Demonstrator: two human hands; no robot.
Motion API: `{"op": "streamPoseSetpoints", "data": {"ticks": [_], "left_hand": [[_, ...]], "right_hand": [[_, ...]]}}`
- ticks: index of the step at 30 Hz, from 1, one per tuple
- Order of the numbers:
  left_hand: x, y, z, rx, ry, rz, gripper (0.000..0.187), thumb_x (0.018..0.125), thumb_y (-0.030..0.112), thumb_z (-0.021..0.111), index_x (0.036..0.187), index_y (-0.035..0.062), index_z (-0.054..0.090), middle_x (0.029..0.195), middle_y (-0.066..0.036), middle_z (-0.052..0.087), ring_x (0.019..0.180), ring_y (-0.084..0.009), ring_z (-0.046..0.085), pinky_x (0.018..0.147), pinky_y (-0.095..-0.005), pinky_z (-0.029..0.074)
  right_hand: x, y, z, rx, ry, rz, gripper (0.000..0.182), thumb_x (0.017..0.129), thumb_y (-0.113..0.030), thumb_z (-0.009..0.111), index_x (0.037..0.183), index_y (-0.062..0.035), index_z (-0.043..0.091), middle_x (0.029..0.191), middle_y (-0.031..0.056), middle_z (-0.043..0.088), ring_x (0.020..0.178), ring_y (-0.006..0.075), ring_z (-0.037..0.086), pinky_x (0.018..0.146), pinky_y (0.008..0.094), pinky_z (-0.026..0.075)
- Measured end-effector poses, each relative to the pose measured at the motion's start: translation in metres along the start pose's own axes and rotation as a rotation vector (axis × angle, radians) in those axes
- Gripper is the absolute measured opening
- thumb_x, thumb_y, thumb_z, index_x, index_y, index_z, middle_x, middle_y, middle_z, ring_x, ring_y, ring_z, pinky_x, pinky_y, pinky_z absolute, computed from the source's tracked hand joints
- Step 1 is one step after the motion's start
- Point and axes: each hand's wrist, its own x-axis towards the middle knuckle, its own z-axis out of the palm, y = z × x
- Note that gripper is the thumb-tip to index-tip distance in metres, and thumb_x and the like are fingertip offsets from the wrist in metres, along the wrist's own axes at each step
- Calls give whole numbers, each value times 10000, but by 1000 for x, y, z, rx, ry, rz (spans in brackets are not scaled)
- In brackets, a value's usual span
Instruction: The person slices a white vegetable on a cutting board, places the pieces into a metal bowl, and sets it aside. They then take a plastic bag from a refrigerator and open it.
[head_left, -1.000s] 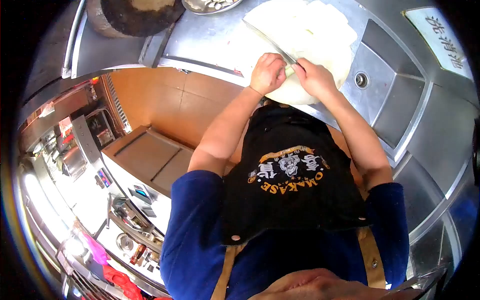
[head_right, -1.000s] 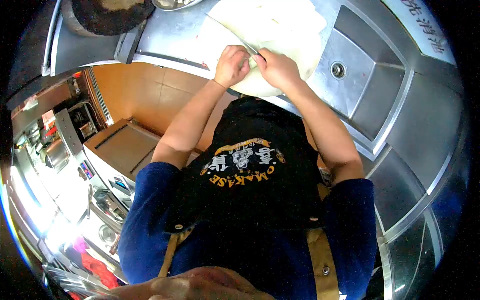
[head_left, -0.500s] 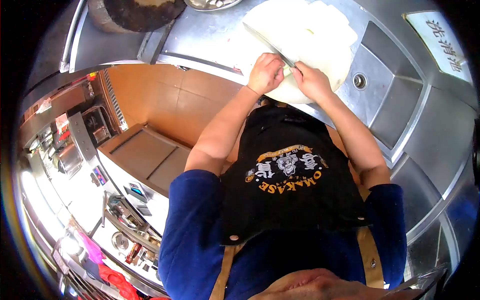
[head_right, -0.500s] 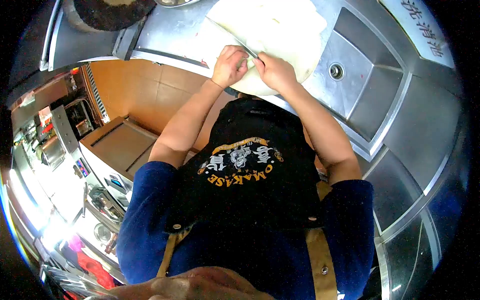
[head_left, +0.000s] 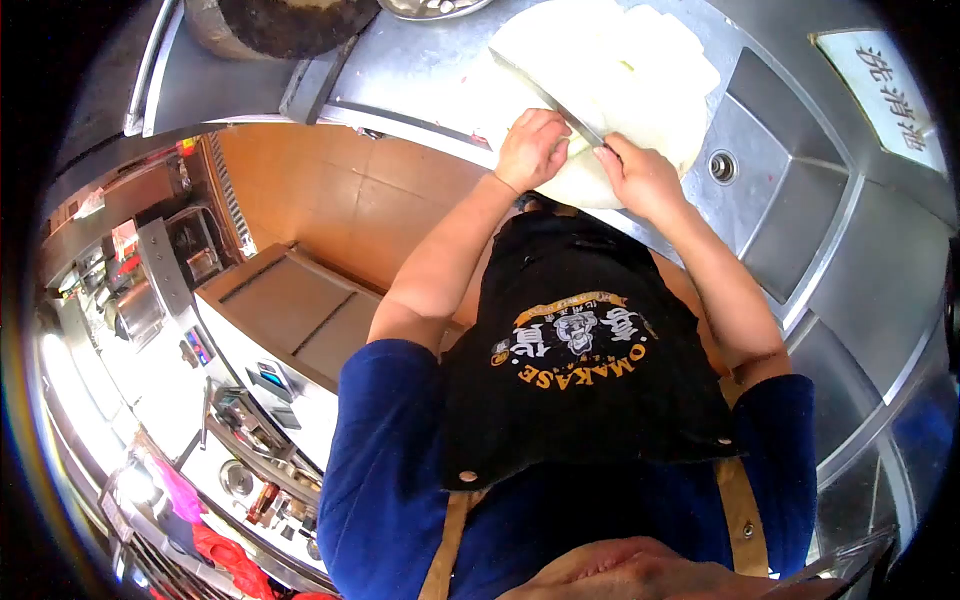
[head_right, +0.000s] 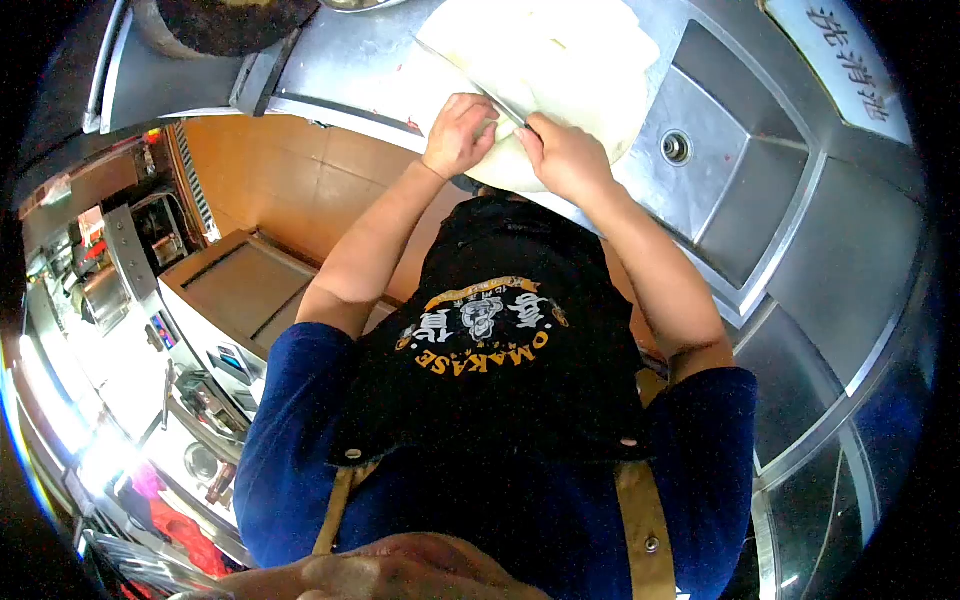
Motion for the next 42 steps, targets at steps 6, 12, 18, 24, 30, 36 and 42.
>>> {"op": "streamPoseSetpoints", "data": {"ticks": [6,12,18,24,30,36,42], "left_hand": [[-2,2,-3,-9,15,0,221,710,9,698,925,44,661,1010,-123,634,979,-335,585,874,-418,497],[-5,4,-3,-8,32,-7,225,710,10,691,929,48,658,1024,-122,633,983,-336,585,879,-419,497],[-10,3,-6,-1,21,-21,232,718,22,700,944,52,657,1035,-116,632,999,-333,585,874,-417,499],[-13,2,-6,-8,7,-17,229,744,8,711,965,40,657,1053,-139,627,1019,-345,582,896,-416,491],[-17,0,-2,1,81,-22,211,729,21,713,930,54,660,1030,-110,630,983,-328,582,861,-416,491],[-18,5,-8,-6,66,-49,191,745,12,707,927,48,660,1012,-117,631,977,-335,585,861,-418,487],[-23,3,-6,-22,79,-46,189,750,7,706,929,40,656,1032,-123,626,986,-340,582,870,-428,487]], "right_hand": [[17,6,9,-32,-13,21,323,1012,-407,509,1054,-110,628,817,206,678,784,433,655,682,518,498],[12,12,26,-24,-2,-16,328,1014,-418,502,1061,-118,626,823,214,677,796,432,656,689,523,495],[2,5,12,-58,-46,-15,349,1017,-425,494,1089,-110,625,813,212,674,788,431,654,686,515,496],[30,25,41,-90,46,-95,364,1009,-431,498,1051,-107,659,806,178,694,759,410,667,667,508,512],[6,11,24,-46,-23,-31,351,1008,-424,518,1090,-104,636,818,209,678,775,424,656,676,505,497],[12,-3,10,-86,-93,-21,349,1012,-429,481,1048,-113,625,813,180,690,781,411,667,684,514,509],[24,5,32,-57,-47,-49,342,1008,-424,516,1065,-108,633,826,215,677,793,426,658,677,508,502]]}}
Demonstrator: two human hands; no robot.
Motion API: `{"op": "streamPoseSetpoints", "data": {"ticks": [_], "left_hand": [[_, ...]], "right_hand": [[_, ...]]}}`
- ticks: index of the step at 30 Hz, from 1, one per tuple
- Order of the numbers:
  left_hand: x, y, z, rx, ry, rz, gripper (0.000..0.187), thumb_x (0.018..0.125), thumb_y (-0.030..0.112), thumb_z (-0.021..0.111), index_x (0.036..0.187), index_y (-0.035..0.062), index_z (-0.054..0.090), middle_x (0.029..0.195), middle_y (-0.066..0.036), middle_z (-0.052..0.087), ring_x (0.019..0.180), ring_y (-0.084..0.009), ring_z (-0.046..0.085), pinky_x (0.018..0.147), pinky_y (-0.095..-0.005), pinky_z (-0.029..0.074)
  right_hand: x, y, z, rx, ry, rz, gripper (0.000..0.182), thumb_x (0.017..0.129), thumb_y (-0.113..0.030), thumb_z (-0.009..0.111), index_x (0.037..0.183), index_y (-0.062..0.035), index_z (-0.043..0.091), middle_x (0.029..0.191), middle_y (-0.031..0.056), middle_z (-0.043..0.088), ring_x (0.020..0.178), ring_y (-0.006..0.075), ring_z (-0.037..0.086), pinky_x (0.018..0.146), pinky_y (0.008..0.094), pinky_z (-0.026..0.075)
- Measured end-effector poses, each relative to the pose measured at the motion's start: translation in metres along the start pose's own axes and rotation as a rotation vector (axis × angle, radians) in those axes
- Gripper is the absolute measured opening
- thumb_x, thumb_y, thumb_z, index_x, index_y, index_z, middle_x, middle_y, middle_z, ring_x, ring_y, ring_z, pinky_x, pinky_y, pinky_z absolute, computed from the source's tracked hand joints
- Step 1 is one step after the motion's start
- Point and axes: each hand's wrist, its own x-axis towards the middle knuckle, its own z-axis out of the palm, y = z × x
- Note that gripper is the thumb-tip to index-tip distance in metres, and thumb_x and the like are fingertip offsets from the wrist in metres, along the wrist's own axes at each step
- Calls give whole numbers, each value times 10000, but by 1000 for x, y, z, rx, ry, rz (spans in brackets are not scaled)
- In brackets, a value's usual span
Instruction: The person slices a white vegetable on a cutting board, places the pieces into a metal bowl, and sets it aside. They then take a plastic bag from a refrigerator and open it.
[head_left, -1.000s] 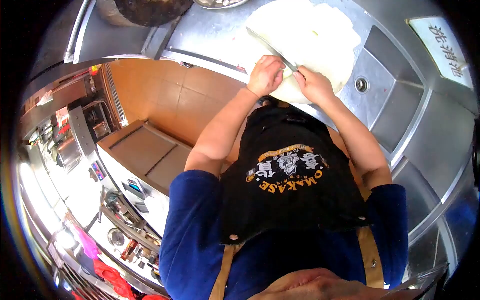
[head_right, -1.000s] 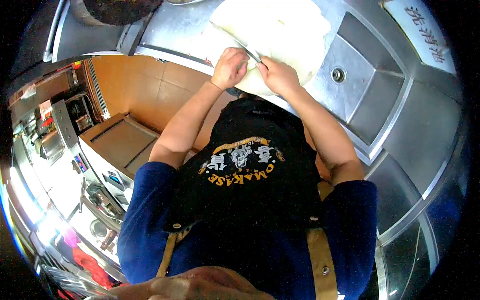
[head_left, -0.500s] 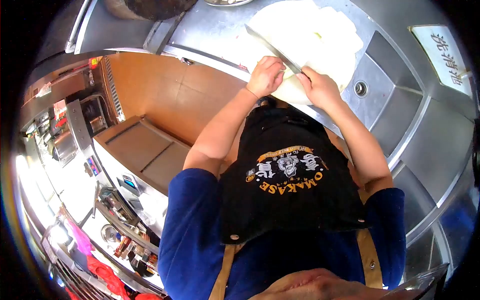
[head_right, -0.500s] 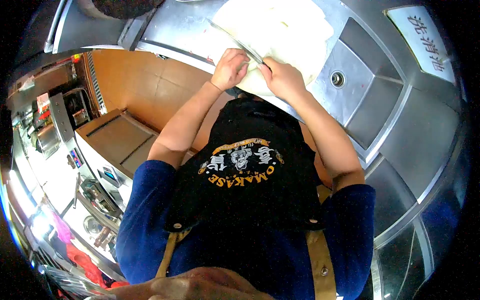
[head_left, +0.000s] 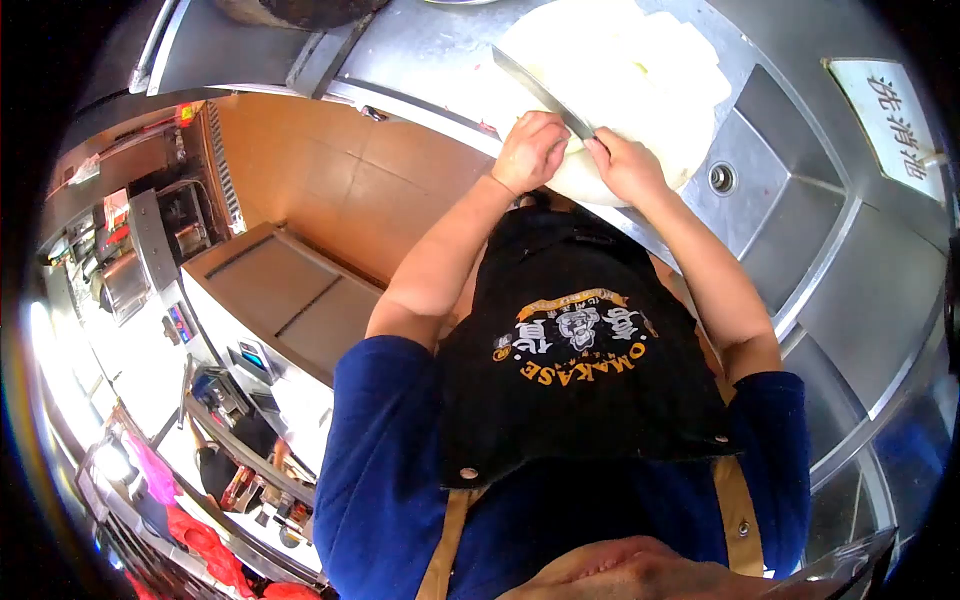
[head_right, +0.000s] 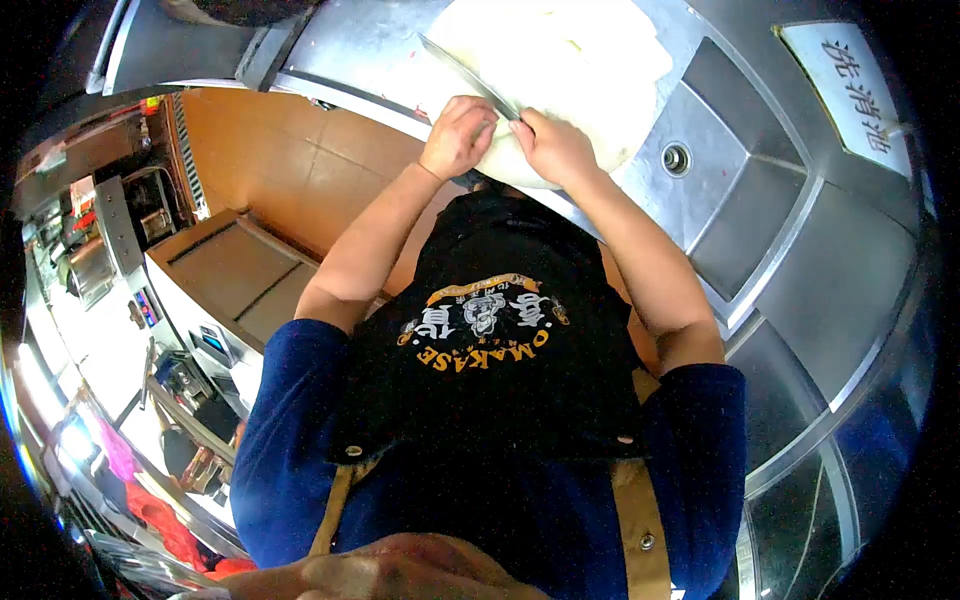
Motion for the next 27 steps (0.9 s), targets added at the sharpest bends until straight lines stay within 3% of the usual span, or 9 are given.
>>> {"op": "streamPoseSetpoints", "data": {"ticks": [3,9,13,19,23,25,27], "left_hand": [[-1,1,-5,21,-64,-37,174,788,18,713,951,36,655,1056,-136,632,1024,-339,584,891,-410,492],[-6,-2,-4,1,-51,-34,187,784,25,717,961,39,655,1063,-135,634,1035,-341,584,909,-416,488],[-5,-3,-9,28,-62,-25,200,780,27,722,968,45,657,1067,-132,632,1040,-339,583,911,-418,487],[-12,0,-11,29,-64,-53,203,786,35,724,976,48,656,1069,-127,626,1041,-335,581,911,-417,486],[-13,-3,-11,26,-37,-67,187,793,38,721,969,47,657,1069,-129,626,1040,-335,579,907,-416,487],[-16,-2,-9,34,-26,-63,182,794,39,720,965,47,657,1068,-130,626,1041,-335,579,905,-415,488],[-14,-3,-11,11,-38,-59,175,795,39,720,958,46,659,1072,-131,627,1041,-336,579,899,-415,491]], "right_hand": [[-6,-14,-21,-17,-30,19,330,1010,-415,513,1050,-108,626,822,207,677,792,427,657,674,508,500],[-3,-6,2,-32,14,-31,343,1008,-433,488,1033,-119,623,820,170,692,782,400,674,684,511,514],[-15,-18,-17,-69,-84,32,344,1009,-427,488,1031,-109,620,861,179,694,818,395,673,699,509,513],[-6,-15,0,-14,23,-31,341,1007,-427,498,1023,-109,620,827,179,690,800,403,669,688,506,513],[-16,-21,-15,-16,-97,43,341,1004,-427,508,1047,-111,627,838,178,690,802,405,667,697,503,515],[-13,-8,6,-1,57,-87,339,1006,-417,524,1097,-109,634,796,212,672,763,427,655,658,509,498],[3,-7,9,-18,29,-80,347,1007,-420,521,1114,-110,633,803,214,675,763,430,655,661,508,498]]}}
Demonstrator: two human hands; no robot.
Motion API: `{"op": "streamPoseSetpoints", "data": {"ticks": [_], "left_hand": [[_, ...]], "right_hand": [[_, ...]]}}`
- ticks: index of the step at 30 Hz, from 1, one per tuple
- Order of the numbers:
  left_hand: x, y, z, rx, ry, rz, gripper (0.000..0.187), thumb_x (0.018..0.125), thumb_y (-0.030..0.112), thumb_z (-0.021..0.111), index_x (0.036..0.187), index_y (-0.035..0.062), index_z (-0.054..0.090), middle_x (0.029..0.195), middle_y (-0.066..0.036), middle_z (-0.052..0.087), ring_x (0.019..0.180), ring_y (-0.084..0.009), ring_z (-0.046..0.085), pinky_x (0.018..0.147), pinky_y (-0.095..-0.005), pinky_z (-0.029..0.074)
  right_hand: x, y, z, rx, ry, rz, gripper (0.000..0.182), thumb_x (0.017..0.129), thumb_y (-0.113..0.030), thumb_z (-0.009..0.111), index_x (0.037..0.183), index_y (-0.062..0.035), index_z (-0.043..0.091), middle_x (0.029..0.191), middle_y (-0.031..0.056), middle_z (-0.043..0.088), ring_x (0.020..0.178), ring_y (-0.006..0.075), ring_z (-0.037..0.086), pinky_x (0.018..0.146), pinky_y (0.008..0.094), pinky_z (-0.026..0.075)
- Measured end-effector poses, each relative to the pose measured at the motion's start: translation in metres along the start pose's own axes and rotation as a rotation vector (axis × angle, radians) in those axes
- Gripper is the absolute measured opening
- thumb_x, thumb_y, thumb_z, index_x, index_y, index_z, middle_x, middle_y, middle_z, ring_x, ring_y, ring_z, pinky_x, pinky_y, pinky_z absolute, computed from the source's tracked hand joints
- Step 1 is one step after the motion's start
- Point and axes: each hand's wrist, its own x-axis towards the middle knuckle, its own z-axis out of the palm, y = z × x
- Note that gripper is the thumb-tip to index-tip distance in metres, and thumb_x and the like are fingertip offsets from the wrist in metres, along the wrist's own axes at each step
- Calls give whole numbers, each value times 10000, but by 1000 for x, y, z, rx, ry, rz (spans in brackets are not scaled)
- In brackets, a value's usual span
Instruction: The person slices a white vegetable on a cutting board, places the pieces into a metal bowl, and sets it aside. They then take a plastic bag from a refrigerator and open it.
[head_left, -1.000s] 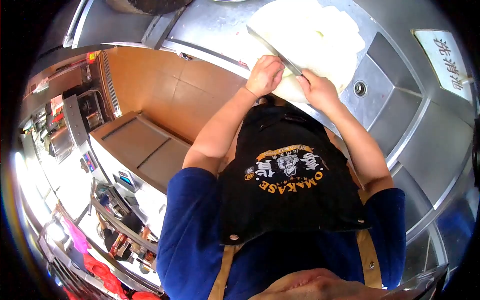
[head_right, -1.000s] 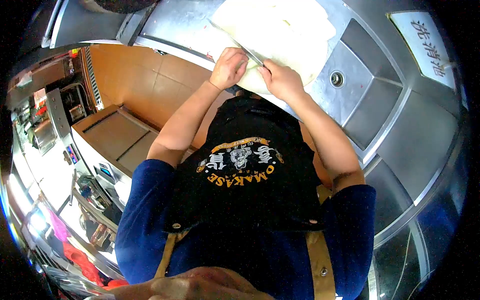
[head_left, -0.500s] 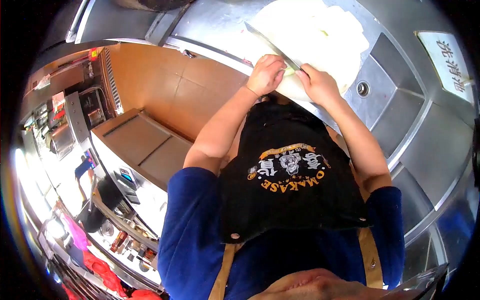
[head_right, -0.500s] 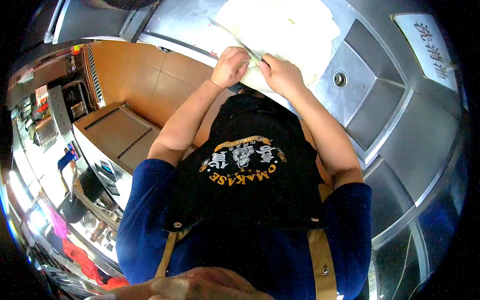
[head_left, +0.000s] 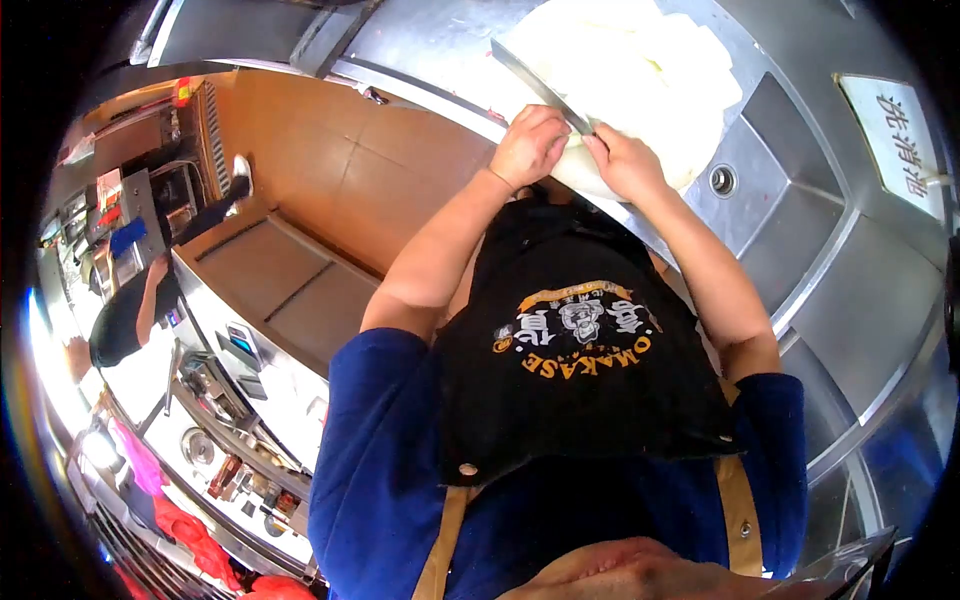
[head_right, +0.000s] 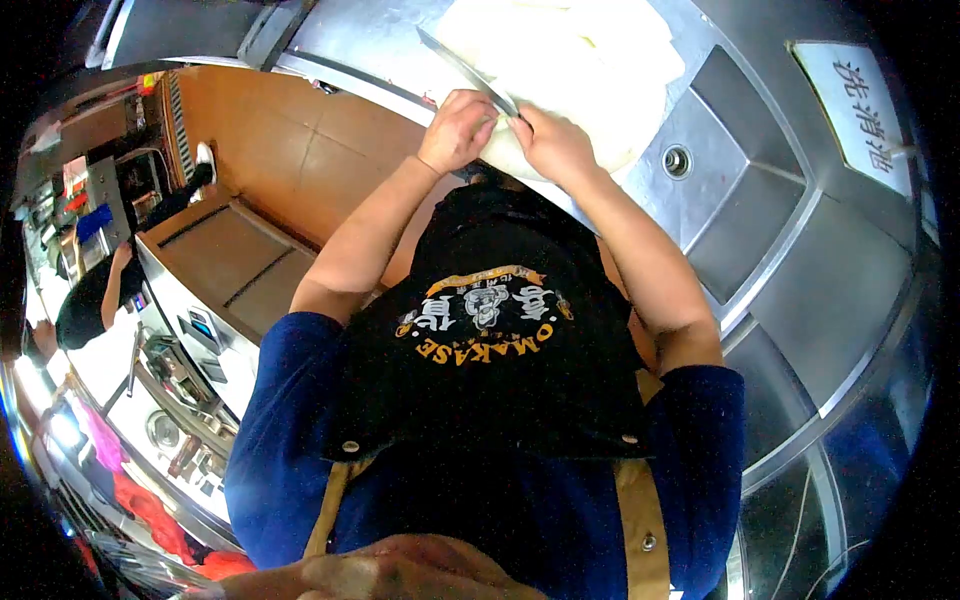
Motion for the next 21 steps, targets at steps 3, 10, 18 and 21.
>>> {"op": "streamPoseSetpoints", "data": {"ticks": [3,10,18,21], "left_hand": [[0,0,-3,-7,-19,-6,178,792,36,722,959,44,660,1072,-132,627,1041,-338,579,895,-416,496],[0,-1,-3,0,16,16,181,788,34,728,954,43,656,1080,-129,624,1038,-339,579,893,-412,498],[-7,-1,-4,4,60,9,191,757,21,723,936,44,660,1025,-122,630,983,-337,583,876,-408,500],[-7,-2,-9,22,35,25,182,761,25,727,930,49,662,1023,-115,631,979,-332,583,864,-410,503]], "right_hand": [[-8,-12,-19,-12,-56,40,358,1009,-426,514,1122,-107,631,811,220,676,764,436,654,666,510,499],[-4,-8,3,-25,-41,50,346,1007,-419,520,1054,-90,616,777,220,660,758,434,651,659,514,493],[-12,-11,3,5,-62,40,338,1005,-418,529,1050,-94,615,805,210,666,769,431,647,660,506,490],[-4,-16,-3,-1,-74,34,338,1006,-416,526,1058,-95,619,816,207,669,773,432,647,663,504,491]]}}
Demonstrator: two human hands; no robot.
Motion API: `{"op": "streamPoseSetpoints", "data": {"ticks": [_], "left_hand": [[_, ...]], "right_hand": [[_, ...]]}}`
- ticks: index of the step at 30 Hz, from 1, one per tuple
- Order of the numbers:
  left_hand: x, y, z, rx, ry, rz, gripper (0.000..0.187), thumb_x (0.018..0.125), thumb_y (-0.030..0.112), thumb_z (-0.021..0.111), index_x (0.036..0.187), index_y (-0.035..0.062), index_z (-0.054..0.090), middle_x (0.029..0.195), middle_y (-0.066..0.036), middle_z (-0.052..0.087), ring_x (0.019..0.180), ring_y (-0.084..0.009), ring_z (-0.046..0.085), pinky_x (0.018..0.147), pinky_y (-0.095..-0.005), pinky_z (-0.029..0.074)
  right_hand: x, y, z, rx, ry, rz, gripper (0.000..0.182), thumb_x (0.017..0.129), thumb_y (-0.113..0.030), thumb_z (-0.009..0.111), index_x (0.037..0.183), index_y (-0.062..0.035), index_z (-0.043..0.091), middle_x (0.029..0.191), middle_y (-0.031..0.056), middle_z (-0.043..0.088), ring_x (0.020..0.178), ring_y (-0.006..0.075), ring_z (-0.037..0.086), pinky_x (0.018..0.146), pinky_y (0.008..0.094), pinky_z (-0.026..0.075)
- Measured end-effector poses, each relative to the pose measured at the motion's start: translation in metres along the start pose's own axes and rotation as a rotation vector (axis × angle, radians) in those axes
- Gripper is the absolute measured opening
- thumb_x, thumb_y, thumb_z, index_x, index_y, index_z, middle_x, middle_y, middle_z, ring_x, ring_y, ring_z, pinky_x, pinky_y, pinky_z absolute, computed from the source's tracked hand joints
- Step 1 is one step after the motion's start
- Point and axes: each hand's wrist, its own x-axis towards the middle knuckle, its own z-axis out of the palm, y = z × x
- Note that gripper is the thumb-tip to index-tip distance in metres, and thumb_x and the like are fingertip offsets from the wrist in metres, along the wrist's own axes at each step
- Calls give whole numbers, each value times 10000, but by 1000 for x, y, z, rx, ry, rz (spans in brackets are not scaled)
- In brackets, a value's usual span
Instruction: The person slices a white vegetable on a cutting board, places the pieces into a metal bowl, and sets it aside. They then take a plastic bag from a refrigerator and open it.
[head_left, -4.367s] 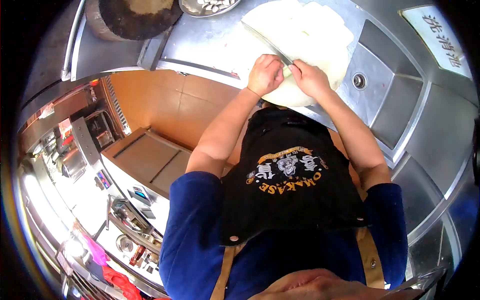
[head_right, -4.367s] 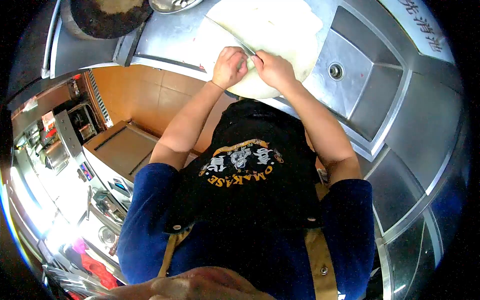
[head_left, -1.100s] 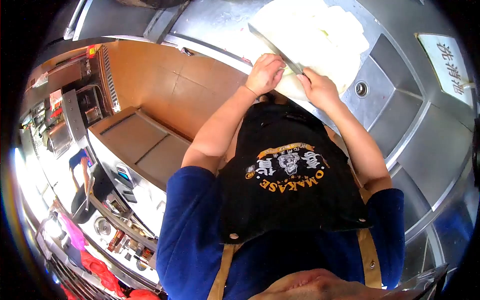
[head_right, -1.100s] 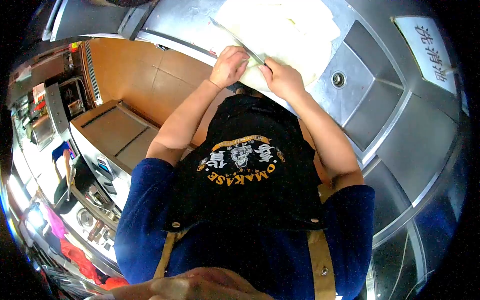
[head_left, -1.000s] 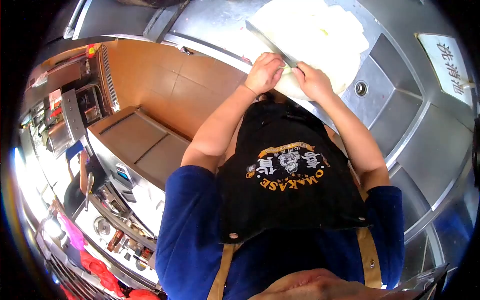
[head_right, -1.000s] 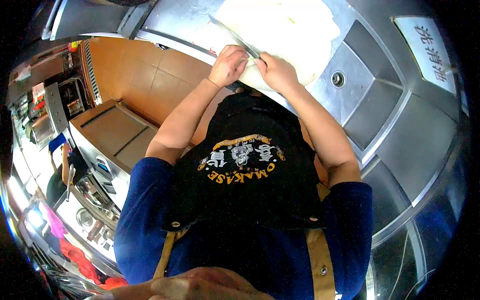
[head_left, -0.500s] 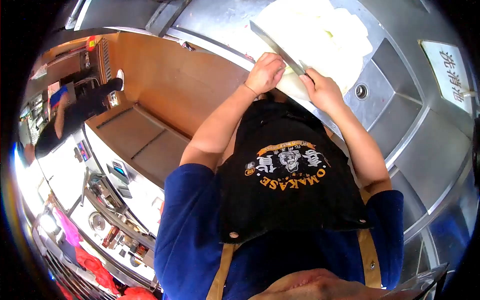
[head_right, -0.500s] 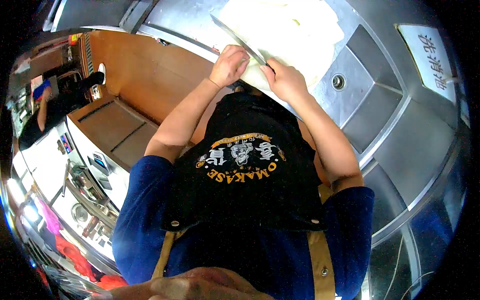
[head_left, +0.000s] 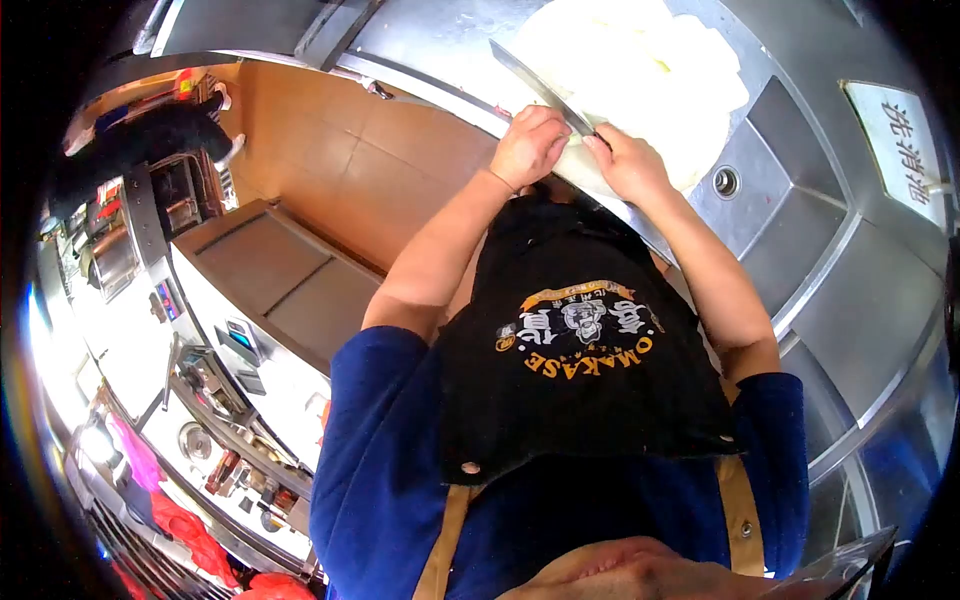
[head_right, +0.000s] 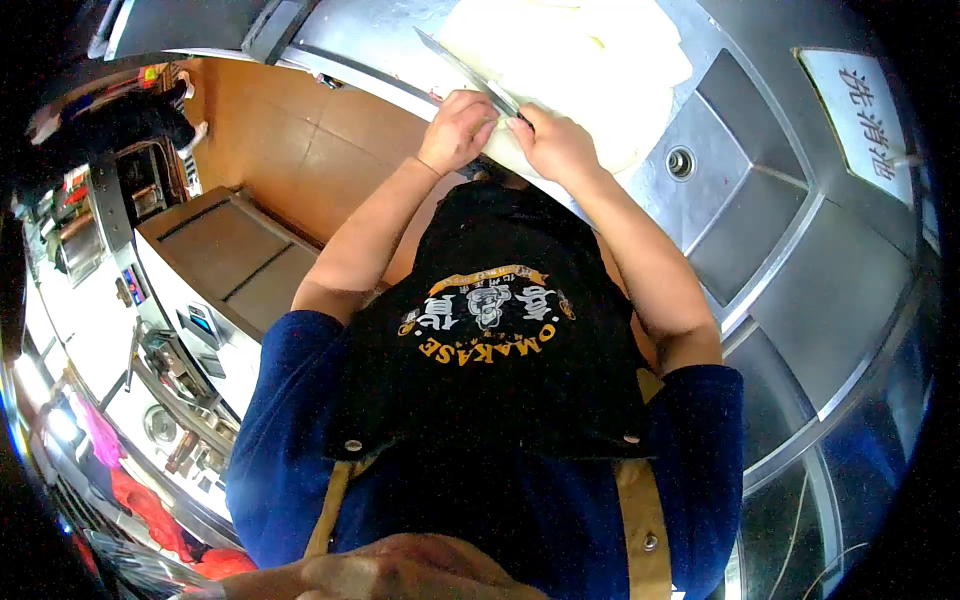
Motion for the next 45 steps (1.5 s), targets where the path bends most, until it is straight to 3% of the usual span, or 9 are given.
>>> {"op": "streamPoseSetpoints", "data": {"ticks": [5,13,19,31,45], "left_hand": [[-9,-1,5,2,20,-45,183,770,31,737,939,50,668,1041,-116,630,1003,-329,584,877,-411,499],[-11,-2,1,11,23,-72,194,777,35,753,948,46,663,1058,-122,623,1028,-329,582,885,-412,495],[-12,-2,-2,-14,69,-82,213,746,8,744,942,50,670,1020,-110,621,1014,-340,579,866,-408,509],[-13,-7,2,36,124,-66,122,786,17,714,895,52,673,1001,-102,631,962,-325,604,824,-404,524],[-25,2,1,75,83,-121,106,793,22,705,892,35,671,990,-113,640,939,-326,615,806,-405,531]], "right_hand": [[-14,1,3,21,-9,41,351,1007,-432,500,1035,-107,632,851,186,687,822,407,668,701,502,519],[-12,-9,-3,13,-34,49,356,1004,-447,506,1047,-121,642,796,178,685,761,407,666,677,500,517],[-7,-9,-1,-28,-33,21,345,1002,-448,513,1040,-126,632,772,167,680,745,405,665,658,496,516],[-10,-8,6,-46,5,3,366,1004,-455,498,1008,-114,630,751,189,674,732,415,662,655,519,508],[-14,-11,7,-27,-24,-39,339,1001,-431,512,982,-110,619,762,185,678,743,412,665,671,517,511]]}}
